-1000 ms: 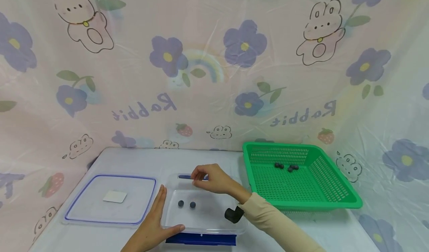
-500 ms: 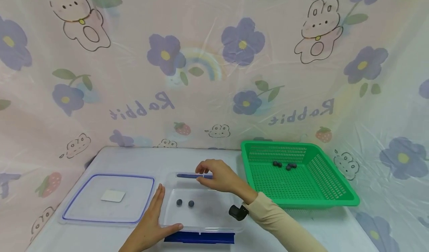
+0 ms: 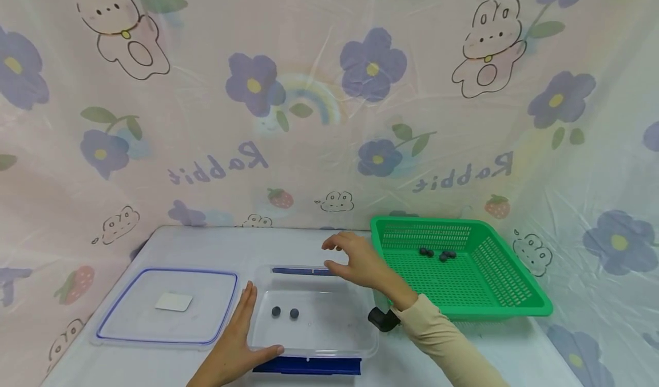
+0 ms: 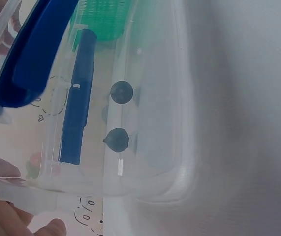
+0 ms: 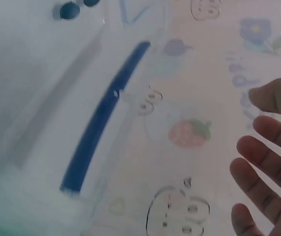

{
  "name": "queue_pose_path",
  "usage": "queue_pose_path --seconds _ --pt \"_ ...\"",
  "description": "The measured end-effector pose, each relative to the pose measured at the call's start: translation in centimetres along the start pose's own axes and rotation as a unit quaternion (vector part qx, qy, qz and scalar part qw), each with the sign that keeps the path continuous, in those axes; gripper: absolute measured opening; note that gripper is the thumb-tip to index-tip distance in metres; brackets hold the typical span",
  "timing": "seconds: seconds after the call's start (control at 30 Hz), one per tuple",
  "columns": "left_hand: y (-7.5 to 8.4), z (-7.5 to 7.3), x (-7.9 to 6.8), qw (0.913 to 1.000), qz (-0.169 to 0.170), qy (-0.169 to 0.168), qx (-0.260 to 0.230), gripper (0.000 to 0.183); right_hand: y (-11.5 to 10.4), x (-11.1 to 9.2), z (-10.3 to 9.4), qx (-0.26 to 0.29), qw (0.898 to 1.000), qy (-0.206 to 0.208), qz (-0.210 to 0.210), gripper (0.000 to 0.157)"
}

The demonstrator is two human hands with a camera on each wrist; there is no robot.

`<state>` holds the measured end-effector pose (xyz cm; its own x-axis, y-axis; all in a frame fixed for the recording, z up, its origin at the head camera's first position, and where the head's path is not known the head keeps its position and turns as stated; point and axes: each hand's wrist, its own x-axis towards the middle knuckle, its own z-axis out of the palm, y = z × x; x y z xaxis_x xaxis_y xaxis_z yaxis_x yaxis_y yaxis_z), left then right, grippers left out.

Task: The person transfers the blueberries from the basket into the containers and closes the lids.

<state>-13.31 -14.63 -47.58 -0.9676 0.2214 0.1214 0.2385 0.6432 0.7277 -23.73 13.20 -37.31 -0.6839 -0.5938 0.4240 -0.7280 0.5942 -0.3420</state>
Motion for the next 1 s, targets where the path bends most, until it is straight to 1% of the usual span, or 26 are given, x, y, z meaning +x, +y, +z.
queue_pose_path --seconds 0.13,0.27,0.4,0.47,0.53,0.63,0.73,0.87,1.0 --pt "-0.2 0.0 -0.1 1.0000 0.007 0.002 -0.002 0.124 1.1 -0.6 -1.4 -0.008 1.000 0.013 0.018 0.028" --pt "-0.4 0.1 -0.1 0.9999 0.011 0.006 -0.002 0.124 2.3 -1.3 -2.9 -0.007 0.999 0.039 0.030 0.028" --pt "-0.6 0.1 0.0 1.0000 0.003 0.004 -0.002 0.124 3.6 -2.1 -4.5 0.005 0.997 0.067 0.047 0.028" --pt "-0.6 0.1 0.0 1.0000 -0.001 0.001 -0.004 0.125 4.3 -2.6 -5.3 0.007 0.995 0.079 0.063 0.028" --pt "-0.6 0.1 0.0 1.0000 -0.001 0.001 -0.004 0.125 5.0 -3.1 -6.1 0.020 0.992 0.089 0.088 0.028" --pt "-0.6 0.0 0.0 1.0000 0.003 0.004 -0.005 0.124 6.2 -3.9 -7.1 0.052 0.985 0.103 0.131 0.028" --pt "-0.5 -0.1 0.0 0.9999 0.006 0.007 -0.007 0.124 7.2 -4.6 -8.0 0.092 0.975 0.120 0.164 0.028" --pt "-0.3 -0.1 0.0 0.9999 -0.004 0.000 -0.012 0.124 8.8 -5.6 -8.9 0.140 0.959 0.149 0.196 0.029" --pt "-0.3 0.0 0.0 0.9998 -0.009 -0.007 -0.014 0.124 10.3 -6.4 -9.6 0.180 0.940 0.177 0.229 0.032"
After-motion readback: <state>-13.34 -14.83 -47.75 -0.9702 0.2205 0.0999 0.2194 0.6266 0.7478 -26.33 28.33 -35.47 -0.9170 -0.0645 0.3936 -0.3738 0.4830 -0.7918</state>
